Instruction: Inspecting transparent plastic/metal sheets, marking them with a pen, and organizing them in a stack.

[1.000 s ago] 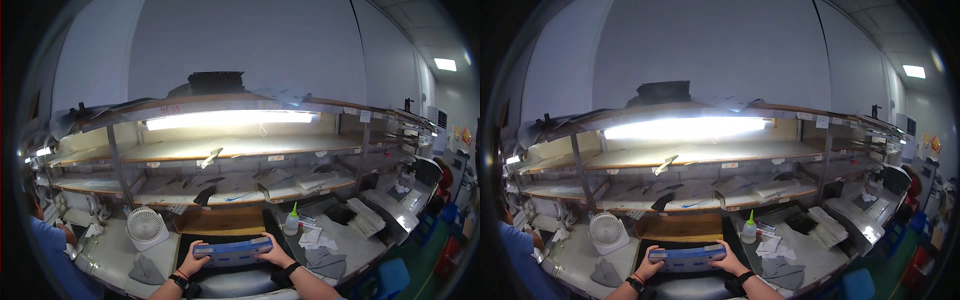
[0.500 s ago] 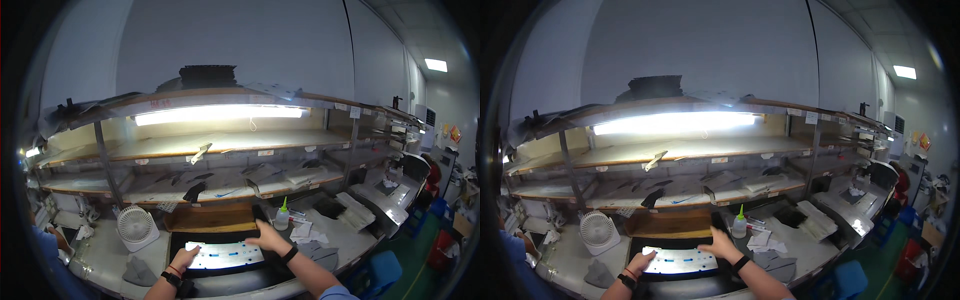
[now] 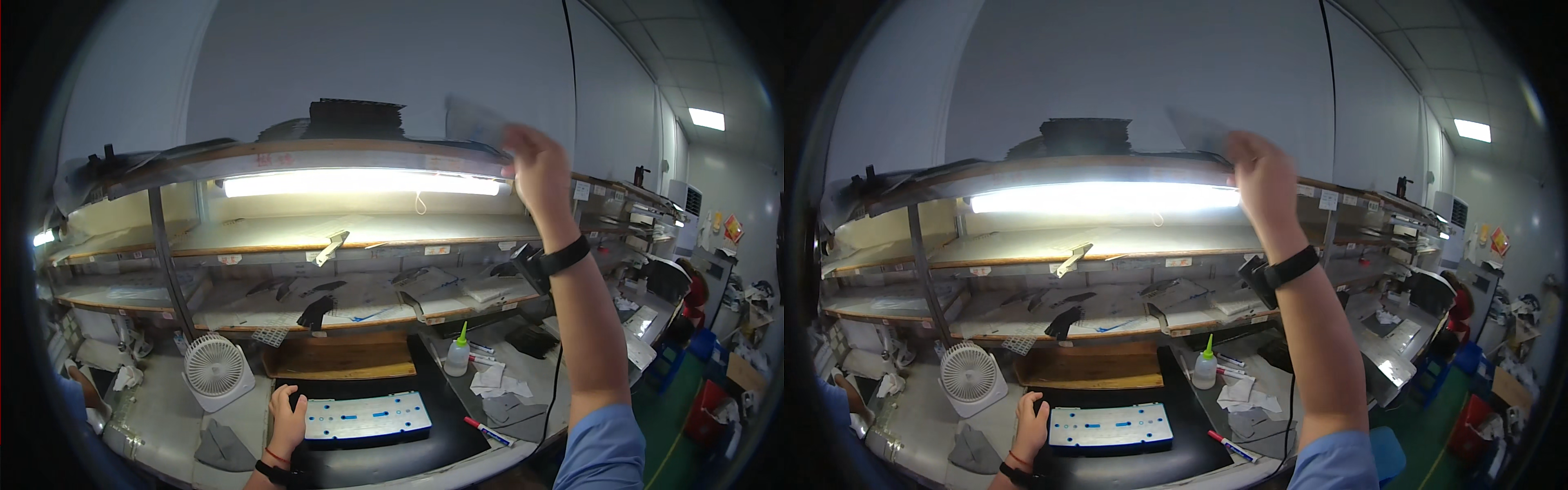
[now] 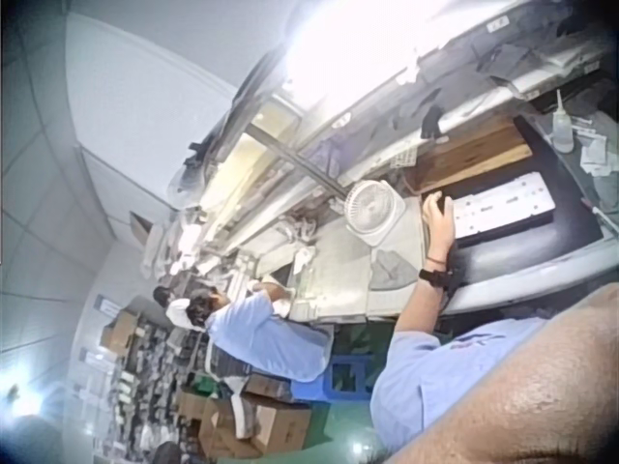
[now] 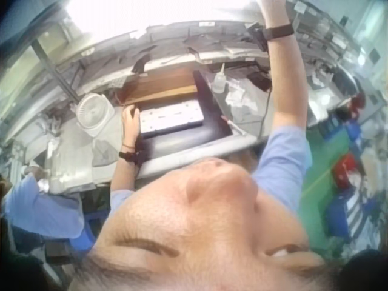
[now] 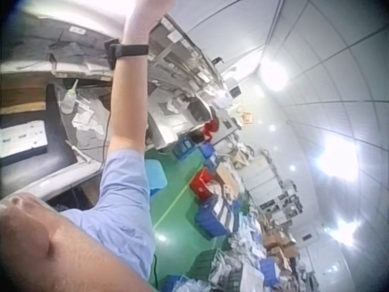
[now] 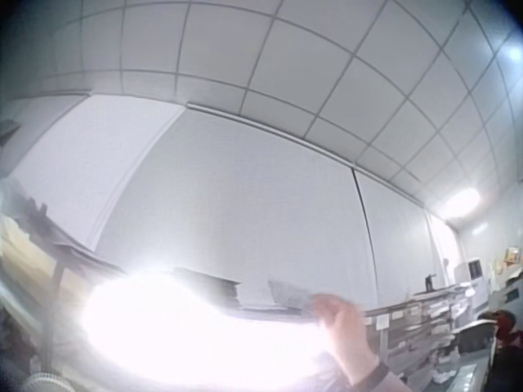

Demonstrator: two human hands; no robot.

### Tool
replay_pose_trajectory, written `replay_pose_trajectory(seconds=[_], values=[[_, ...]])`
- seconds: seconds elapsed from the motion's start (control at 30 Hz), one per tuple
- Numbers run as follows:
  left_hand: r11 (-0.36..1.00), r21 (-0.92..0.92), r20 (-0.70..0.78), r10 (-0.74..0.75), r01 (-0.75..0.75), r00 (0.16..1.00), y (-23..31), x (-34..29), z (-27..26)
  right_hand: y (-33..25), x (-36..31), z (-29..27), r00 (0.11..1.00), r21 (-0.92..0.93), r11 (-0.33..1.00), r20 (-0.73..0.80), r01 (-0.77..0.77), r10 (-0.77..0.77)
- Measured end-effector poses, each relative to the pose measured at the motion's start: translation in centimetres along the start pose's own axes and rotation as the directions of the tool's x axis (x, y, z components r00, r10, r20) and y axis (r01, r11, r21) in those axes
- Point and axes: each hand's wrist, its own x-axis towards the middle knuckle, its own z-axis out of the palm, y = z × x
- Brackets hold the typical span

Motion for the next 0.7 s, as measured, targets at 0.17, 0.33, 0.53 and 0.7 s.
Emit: replay_pose_trajectory(seconds=[0.17,0.33,0.53,0.7], values=[[0.984,-0.17,0.011,0.062,-0.059,0.998,1.5,-0.4,-1.2,-0.9,1.0,-4.5,0.87,0.675,0.72,-0.248,-0.16,0.425],[0.895,-0.432,0.027,0.139,-0.114,0.99,3.1,-0.9,-2.4,-2.5,-2.8,-7.1,0.837,0.81,0.586,-0.305,-0.023,0.455],[0.446,-0.871,0.347,0.26,0.206,0.901,8.0,-2.7,-3.7,-4.0,-14.4,-6.1,0.972,0.918,0.396,-0.069,-0.026,0.224],[0.068,-0.804,0.568,0.384,0.591,0.728,10.3,-0.7,-3.7,-2.6,-25.6,-2.4,0.853,0.83,0.244,0.427,-0.502,0.302]])
